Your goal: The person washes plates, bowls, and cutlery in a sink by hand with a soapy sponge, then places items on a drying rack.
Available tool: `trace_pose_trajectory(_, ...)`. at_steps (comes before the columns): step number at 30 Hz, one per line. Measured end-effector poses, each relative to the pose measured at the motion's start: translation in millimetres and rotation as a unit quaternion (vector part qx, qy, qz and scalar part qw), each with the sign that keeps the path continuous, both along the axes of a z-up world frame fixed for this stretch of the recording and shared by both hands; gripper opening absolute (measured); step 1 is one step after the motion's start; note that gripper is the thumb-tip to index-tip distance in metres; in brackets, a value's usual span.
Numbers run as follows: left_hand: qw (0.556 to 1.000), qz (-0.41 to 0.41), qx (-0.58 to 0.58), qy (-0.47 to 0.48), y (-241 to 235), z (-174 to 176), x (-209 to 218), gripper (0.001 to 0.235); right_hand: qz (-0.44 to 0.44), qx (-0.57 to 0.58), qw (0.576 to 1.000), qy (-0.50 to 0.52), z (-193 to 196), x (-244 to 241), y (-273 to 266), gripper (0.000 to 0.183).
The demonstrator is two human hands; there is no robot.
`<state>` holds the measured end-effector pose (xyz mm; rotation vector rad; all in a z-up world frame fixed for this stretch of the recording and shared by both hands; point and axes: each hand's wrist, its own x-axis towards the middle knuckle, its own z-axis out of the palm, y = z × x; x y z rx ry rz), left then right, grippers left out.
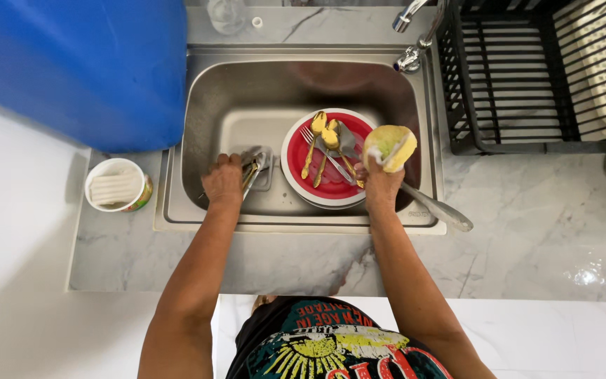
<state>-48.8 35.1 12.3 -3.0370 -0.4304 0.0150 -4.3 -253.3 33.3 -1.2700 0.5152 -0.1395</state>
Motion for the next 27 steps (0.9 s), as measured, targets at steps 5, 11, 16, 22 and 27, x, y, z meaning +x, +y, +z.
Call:
trace_pose_trajectory(5, 0.999, -0.014, -0.027, 0.017, 7, -25, 3, 0.019, -0.012, -0.009, 1.000, -0.002, 0, 4, -1, 0.012)
trace_pose_trajectory(11, 0.973, 0.045, -0.073, 0.215, 5, -27, 21, 0.032, -0.035, -0.010, 0.999, 0.002, 7, 2, -1, 0.011)
trace_pose_trajectory(16, 0.967, 0.053, -0.103, 0.227, -41, -15, 51, 0.043, -0.041, -0.007, 0.999, 0.018, 1, 3, -3, 0.009)
trace_pose_trajectory(22, 0.921, -0.002, -0.335, 0.198, -143, -8, 72, 0.049, -0.068, 0.000, 0.998, -0.007, -30, 13, -1, 0.022)
trace_pose_trajectory(27, 0.897, 0.087, -0.347, 0.258, -181, 10, 84, 0.070, -0.078, -0.073, 0.994, 0.021, -48, 12, 1, 0.054)
